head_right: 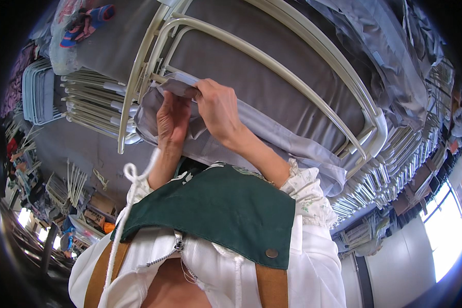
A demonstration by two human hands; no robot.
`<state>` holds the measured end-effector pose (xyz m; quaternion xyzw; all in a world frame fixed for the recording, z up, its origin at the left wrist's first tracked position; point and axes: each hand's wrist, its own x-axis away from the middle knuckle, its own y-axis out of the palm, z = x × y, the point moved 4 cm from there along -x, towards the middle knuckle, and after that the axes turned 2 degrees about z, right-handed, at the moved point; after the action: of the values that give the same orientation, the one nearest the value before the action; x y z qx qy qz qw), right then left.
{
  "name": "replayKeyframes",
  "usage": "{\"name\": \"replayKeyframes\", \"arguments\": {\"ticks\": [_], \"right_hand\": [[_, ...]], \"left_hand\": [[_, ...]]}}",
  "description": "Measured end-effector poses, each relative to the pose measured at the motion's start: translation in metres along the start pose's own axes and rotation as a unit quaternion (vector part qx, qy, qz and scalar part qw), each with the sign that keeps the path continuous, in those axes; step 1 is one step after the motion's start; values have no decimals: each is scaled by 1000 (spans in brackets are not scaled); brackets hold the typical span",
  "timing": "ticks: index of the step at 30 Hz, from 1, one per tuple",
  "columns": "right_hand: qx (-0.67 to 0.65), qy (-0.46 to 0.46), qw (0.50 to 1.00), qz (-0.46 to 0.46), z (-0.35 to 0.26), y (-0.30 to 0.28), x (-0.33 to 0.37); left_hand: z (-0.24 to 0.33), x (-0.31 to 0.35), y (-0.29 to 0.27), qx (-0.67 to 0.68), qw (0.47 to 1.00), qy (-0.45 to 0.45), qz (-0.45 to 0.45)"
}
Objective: The person repeatedly wraps gray fabric around the frames of white folding chairs, tucks the fabric into the frame, and stacks the wrapped chairs. The person handles the chairs one at a time and places them into a growing stack.
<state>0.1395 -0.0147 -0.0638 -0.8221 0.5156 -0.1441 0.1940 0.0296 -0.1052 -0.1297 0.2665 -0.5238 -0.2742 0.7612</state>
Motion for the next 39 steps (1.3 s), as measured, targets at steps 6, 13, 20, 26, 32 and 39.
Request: {"name": "replayKeyframes", "arguments": {"ticks": [6, 13, 20, 26, 32, 39], "right_hand": [[-41, 173, 974, -141, 26, 5, -28], [106, 88, 987, -82, 58, -21, 21], [405, 328, 844, -129, 131, -264, 187], [155, 210, 950, -169, 204, -327, 249], [35, 312, 925, -216, 216, -373, 273], [264, 158, 937, -167, 197, -303, 290]], "left_hand": [[1, -14, -1, -110, 988, 50, 100], [4, -49, 7, -277, 935, 44, 219], [28, -95, -42, -333, 912, 118, 206], [39, -74, -13, -557, 812, 80, 153], [-173, 117, 141, -790, 446, 167, -386], [-316, 168, 2, -759, 237, -30, -605]]}}
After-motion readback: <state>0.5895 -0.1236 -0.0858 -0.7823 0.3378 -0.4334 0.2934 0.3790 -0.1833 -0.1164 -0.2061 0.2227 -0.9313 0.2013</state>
